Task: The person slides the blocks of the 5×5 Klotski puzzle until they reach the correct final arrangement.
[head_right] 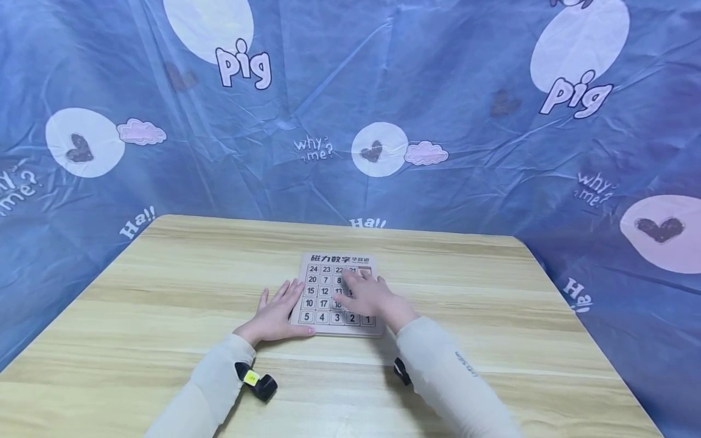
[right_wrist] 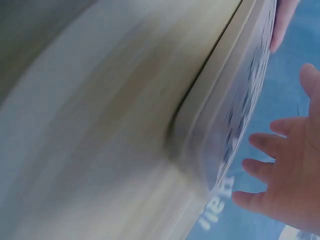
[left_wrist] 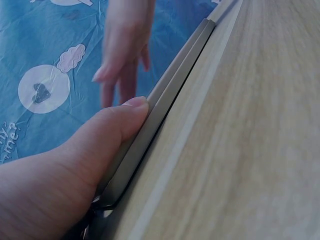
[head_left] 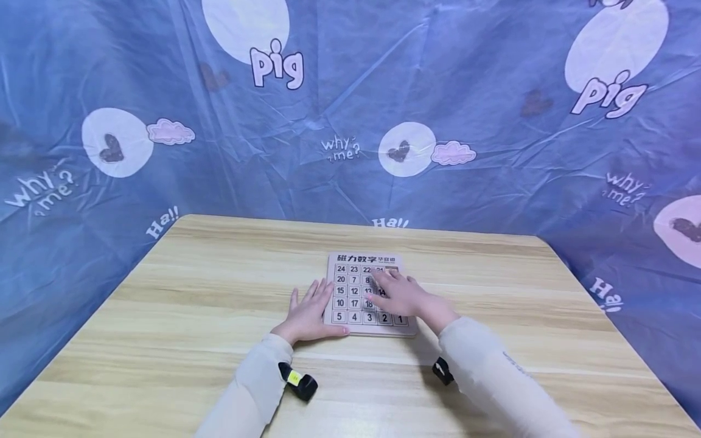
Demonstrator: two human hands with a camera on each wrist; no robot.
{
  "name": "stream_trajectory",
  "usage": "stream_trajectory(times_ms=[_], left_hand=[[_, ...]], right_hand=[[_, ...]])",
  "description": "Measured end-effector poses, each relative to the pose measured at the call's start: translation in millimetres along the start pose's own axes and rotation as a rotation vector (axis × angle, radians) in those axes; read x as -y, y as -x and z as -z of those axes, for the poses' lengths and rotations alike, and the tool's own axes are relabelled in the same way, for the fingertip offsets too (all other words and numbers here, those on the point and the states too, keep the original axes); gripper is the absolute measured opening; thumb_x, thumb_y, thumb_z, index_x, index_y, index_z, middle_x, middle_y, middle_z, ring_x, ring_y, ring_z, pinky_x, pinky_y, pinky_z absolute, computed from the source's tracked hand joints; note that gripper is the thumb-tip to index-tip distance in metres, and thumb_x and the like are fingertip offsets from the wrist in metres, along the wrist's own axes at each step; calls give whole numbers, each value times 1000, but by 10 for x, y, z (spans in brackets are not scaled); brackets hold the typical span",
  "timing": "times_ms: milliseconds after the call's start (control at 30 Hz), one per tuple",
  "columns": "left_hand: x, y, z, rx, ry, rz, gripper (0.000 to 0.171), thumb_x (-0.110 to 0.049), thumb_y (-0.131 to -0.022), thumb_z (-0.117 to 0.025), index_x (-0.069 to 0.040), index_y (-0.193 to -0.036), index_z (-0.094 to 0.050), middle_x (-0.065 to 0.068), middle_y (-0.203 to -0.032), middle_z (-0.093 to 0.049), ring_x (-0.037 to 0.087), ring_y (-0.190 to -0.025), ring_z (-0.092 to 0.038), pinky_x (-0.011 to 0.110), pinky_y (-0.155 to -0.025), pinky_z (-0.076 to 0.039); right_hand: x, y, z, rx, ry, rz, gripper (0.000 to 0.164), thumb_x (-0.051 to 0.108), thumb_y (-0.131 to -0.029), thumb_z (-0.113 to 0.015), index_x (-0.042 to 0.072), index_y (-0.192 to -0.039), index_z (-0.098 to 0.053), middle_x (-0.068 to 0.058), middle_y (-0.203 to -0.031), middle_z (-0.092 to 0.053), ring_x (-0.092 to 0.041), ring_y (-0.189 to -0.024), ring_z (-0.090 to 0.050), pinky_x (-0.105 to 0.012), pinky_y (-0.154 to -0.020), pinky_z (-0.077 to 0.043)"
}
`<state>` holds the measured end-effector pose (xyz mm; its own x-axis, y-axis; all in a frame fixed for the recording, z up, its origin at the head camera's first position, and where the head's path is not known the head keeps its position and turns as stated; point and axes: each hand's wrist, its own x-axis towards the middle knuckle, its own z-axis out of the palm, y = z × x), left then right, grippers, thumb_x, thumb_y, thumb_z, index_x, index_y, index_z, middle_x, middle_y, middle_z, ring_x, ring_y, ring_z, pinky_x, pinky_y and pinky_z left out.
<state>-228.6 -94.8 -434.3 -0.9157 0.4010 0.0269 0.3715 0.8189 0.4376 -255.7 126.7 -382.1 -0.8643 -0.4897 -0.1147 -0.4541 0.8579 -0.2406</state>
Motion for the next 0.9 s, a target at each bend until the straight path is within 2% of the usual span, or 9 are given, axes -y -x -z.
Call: stream_trajectory(times_ms=[233, 400, 567, 900], left_hand=[[-10, -5, 4, 1, -7, -11, 107, -73, -61, -51, -7, -138, -18, 13, -141, -11, 28, -128, -5, 55, -95, 7], [-3, -14, -12, 5, -27, -10, 107, -73, -61, -50, -7, -138, -17, 12, -142, -11, 26, -128, -4, 55, -94, 8], [-9, -11, -8, 7, -16, -8, 106, -72, -61, -51, -7, -138, -17, 12, -141, -11, 26, -128, -4, 55, -94, 8], [-7, -2, 14, 7, -9, -3, 106, -72, -61, -52, -8, -138, -18, 12, -141, -12, 27, -128, -5, 55, -95, 7]], right_hand=[[355, -303, -80, 36, 50, 41, 69, 55, -86, -31, 11, -138, -19, -4, -140, -21, -31, -126, -14, -55, -96, -10], [486, -440, -127, 58, 43, 17, 69, 57, -86, -27, 13, -138, -18, -3, -140, -21, -29, -127, -12, -55, -96, -9], [493, -464, -144, 75, 64, -41, 69, 59, -85, -24, 17, -139, -16, -2, -140, -20, -28, -127, -9, -54, -97, -5], [365, -389, -112, 75, 52, -90, 69, 59, -85, -28, 18, -139, -15, -4, -138, -24, -28, -127, -9, -52, -98, -4]])
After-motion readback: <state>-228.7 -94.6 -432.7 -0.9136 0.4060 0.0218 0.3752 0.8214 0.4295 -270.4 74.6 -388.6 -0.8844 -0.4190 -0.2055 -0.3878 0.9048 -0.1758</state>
